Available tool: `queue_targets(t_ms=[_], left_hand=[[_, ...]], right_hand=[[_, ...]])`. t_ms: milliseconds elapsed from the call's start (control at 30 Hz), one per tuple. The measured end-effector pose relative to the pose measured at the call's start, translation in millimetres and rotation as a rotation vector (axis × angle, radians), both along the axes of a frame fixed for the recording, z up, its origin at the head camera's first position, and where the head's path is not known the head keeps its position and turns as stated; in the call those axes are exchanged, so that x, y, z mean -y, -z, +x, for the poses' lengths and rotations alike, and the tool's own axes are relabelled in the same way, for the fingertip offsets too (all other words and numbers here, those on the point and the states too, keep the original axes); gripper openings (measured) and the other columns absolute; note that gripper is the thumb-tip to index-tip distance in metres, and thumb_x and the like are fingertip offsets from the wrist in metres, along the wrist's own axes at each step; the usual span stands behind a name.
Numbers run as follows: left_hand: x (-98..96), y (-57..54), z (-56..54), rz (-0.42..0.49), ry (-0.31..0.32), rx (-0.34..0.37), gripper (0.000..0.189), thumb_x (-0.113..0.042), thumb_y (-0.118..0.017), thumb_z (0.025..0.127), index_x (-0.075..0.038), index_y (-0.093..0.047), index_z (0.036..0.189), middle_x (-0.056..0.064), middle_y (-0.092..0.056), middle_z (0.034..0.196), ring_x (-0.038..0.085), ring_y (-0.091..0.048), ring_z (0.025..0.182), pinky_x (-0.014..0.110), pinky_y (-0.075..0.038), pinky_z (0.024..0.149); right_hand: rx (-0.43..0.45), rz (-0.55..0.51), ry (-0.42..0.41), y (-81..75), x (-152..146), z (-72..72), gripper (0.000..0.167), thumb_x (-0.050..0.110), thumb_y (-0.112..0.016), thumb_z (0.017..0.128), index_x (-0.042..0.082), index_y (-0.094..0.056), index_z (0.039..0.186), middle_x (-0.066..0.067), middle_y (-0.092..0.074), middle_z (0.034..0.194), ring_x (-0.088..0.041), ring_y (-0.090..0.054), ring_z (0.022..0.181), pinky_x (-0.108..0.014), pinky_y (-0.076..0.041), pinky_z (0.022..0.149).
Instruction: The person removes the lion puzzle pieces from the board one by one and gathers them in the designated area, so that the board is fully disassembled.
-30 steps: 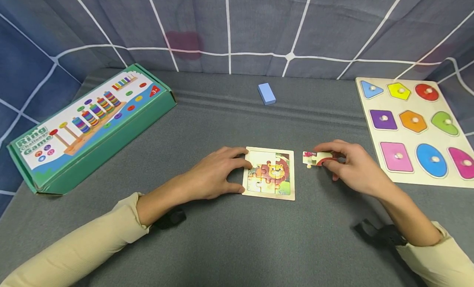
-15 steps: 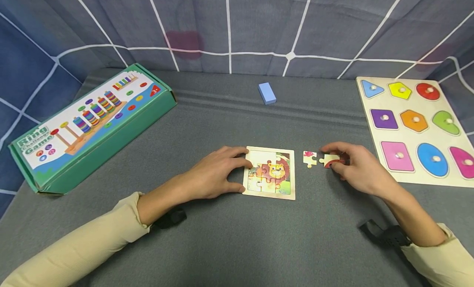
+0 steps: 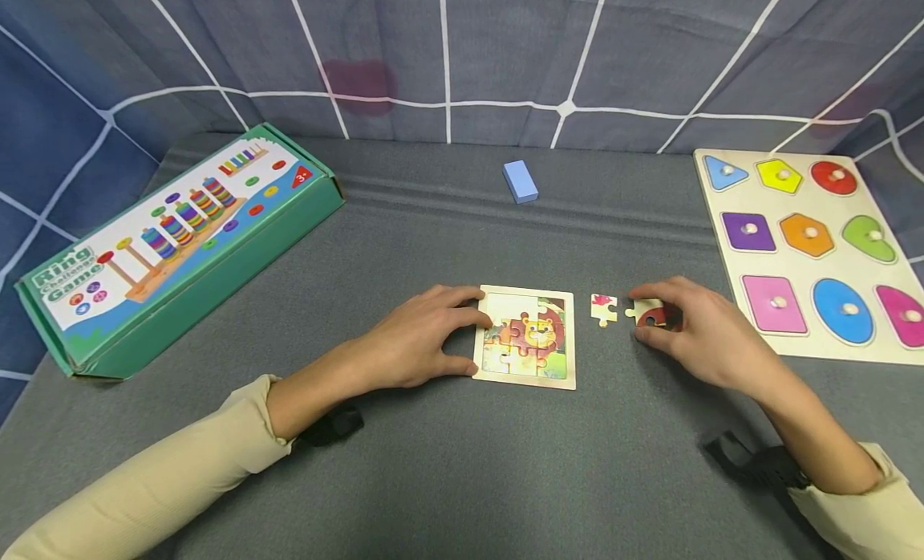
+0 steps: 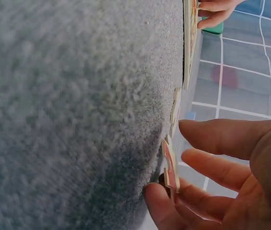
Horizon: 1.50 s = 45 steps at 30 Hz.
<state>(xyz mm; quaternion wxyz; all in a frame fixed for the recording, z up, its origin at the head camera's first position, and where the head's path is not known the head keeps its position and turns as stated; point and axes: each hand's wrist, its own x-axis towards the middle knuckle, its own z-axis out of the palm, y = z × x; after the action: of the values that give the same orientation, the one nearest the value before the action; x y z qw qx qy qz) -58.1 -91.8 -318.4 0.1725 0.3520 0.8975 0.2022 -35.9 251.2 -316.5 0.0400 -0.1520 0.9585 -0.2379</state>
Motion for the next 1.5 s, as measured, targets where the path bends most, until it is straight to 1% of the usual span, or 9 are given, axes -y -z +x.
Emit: queue_targets(t_ms=[67,133,367,533,700,867,1133,1267,1500], left_hand=[[-0.2,-0.1,-0.1,-0.003,-0.001,0.002,0.051,-0.031,-0.082,0.082,-0.016,-0.065,0.127,0.011,-0.044,0.148,0.031,-0.041,0.133,0.050,-0.035,0.107],[-0.4,-0.2,-0.2,-0.005,-0.002,0.006,0.052,-0.031,-0.082,0.082,-0.016,-0.065,0.128,0.010,-0.043,0.149,0.031,-0.041,0.134,0.050,-0.034,0.107],[-0.6,-1.4,0.2,-0.011,-0.002,0.009,0.053,-0.032,-0.082,0.082,-0.016,-0.064,0.129,0.011,-0.042,0.150,0.031,-0.040,0.135,0.051,-0.033,0.107],[-0.5,-1.7,0.3,-0.010,-0.004,0.011,0.053,-0.033,-0.082,0.082,-0.016,-0.064,0.129,0.011,-0.042,0.150,0.031,-0.040,0.134,0.051,-0.034,0.107],[-0.2,-1.6,0.2,-0.008,-0.006,0.014,0.053,-0.033,-0.082,0.082,-0.016,-0.064,0.129,0.011,-0.042,0.150,0.030,-0.041,0.134,0.051,-0.034,0.107],[-0.1,-1.2,0.4,-0.009,-0.006,0.013,0.053,-0.032,-0.082,0.081,-0.016,-0.064,0.128,0.011,-0.043,0.149,0.031,-0.040,0.134,0.050,-0.034,0.107],[0.3,0.2,0.6,-0.007,-0.001,0.007,0.053,-0.032,-0.082,0.081,-0.016,-0.064,0.128,0.011,-0.043,0.149,0.030,-0.041,0.133,0.050,-0.035,0.106],[0.4,0.4,0.5,-0.011,-0.002,0.007,0.053,-0.032,-0.082,0.081,-0.016,-0.064,0.128,0.011,-0.043,0.149,0.031,-0.041,0.133,0.050,-0.035,0.106],[-0.8,-1.1,0.0,-0.018,-0.005,0.012,0.053,-0.033,-0.082,0.082,-0.016,-0.064,0.129,0.011,-0.042,0.150,0.030,-0.041,0.133,0.050,-0.035,0.106]], right_hand=[[-0.009,0.003,0.001,-0.1,0,1.3,0.040,0.007,-0.079,0.082,0.002,-0.067,0.120,-0.009,-0.061,0.098,-0.021,-0.050,0.080,-0.036,-0.037,0.064],[-0.008,0.005,0.006,-0.3,-1,2.4,0.040,0.008,-0.079,0.082,0.002,-0.067,0.120,-0.010,-0.062,0.101,-0.021,-0.051,0.081,-0.036,-0.038,0.064],[0.001,0.008,0.026,-1.1,-7,0.9,0.038,0.007,-0.079,0.082,0.002,-0.067,0.119,-0.016,-0.062,0.113,-0.028,-0.056,0.093,-0.041,-0.039,0.069],[0.019,0.019,0.038,0.5,-10,-2.0,0.038,0.006,-0.078,0.083,0.001,-0.067,0.118,-0.017,-0.062,0.111,-0.031,-0.057,0.095,-0.042,-0.040,0.070],[0.034,0.018,0.051,2.0,-9,-3.9,0.036,0.006,-0.077,0.083,-0.001,-0.068,0.118,-0.018,-0.061,0.109,-0.029,-0.055,0.092,-0.040,-0.038,0.069],[0.020,0.001,0.045,3.4,-7,-3.6,0.035,0.005,-0.077,0.083,0.000,-0.069,0.116,-0.017,-0.061,0.107,-0.027,-0.053,0.089,-0.039,-0.037,0.069],[0.023,-0.007,0.034,4.3,-7,-4.0,0.035,0.006,-0.077,0.083,-0.001,-0.068,0.117,-0.018,-0.061,0.109,-0.028,-0.054,0.091,-0.040,-0.037,0.069],[0.005,-0.024,0.019,2.5,-5,-3.9,0.035,0.008,-0.078,0.084,0.000,-0.069,0.116,-0.015,-0.062,0.105,-0.026,-0.054,0.090,-0.039,-0.038,0.069],[-0.084,-0.107,-0.081,-1.8,14,0.1,0.036,0.003,-0.081,0.080,0.006,-0.071,0.114,-0.002,-0.060,0.092,-0.013,-0.048,0.074,-0.026,-0.038,0.060]])
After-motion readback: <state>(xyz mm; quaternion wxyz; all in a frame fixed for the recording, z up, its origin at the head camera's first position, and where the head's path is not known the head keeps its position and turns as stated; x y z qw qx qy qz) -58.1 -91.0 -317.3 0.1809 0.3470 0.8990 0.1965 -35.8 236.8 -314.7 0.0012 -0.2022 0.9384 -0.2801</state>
